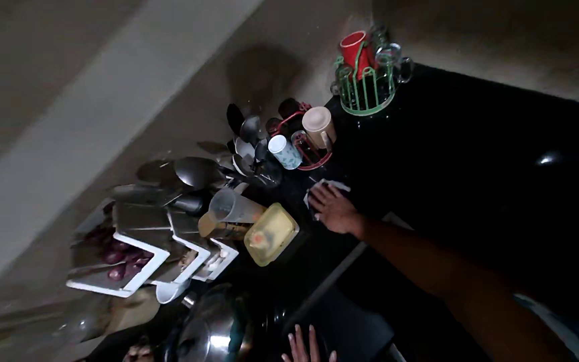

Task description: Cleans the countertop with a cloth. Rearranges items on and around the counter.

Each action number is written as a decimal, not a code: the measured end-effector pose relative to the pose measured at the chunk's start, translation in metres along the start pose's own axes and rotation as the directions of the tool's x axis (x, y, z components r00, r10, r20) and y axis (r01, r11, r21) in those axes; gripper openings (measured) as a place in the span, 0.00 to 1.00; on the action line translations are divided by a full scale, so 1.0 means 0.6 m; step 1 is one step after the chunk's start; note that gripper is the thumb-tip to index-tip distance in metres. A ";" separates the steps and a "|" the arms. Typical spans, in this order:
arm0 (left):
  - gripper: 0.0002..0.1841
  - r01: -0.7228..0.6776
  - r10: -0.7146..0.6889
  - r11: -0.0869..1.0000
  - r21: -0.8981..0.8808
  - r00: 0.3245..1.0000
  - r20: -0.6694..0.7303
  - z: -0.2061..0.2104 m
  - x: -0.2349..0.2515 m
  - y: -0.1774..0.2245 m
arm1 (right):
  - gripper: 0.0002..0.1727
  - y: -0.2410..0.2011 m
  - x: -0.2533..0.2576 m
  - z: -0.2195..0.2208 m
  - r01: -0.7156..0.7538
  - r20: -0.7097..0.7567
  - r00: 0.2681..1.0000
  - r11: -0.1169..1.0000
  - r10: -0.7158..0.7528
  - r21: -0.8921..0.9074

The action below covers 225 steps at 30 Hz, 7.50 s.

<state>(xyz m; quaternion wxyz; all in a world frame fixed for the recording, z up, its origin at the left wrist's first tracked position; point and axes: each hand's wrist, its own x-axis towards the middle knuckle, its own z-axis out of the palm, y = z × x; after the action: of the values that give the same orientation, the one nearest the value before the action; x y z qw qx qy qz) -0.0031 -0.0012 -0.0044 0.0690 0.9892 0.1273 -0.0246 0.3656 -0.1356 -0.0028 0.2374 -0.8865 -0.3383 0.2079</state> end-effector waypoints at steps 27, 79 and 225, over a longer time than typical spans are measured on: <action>0.38 -0.027 0.026 1.000 -0.011 0.996 -0.081 0.013 -0.005 -0.003 | 0.37 -0.012 -0.012 0.014 -0.073 -0.073 0.995 0.997 0.072 -0.011; 0.41 -0.082 0.083 0.997 0.016 0.988 -0.132 0.025 -0.008 -0.009 | 0.35 -0.016 -0.556 0.151 -0.133 -0.121 0.983 0.991 0.136 0.033; 0.12 0.078 -0.569 -0.332 -0.940 0.779 0.265 -0.195 -0.093 -0.061 | 0.31 -0.150 -0.069 0.158 0.404 -0.166 0.899 0.914 -0.406 -0.044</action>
<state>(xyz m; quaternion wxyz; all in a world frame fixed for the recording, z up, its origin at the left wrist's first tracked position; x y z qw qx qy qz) -0.0626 0.0366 0.1105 0.7648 0.4633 0.3885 0.2224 0.2417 -0.0786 -0.0195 0.3000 -0.8124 -0.4942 0.0753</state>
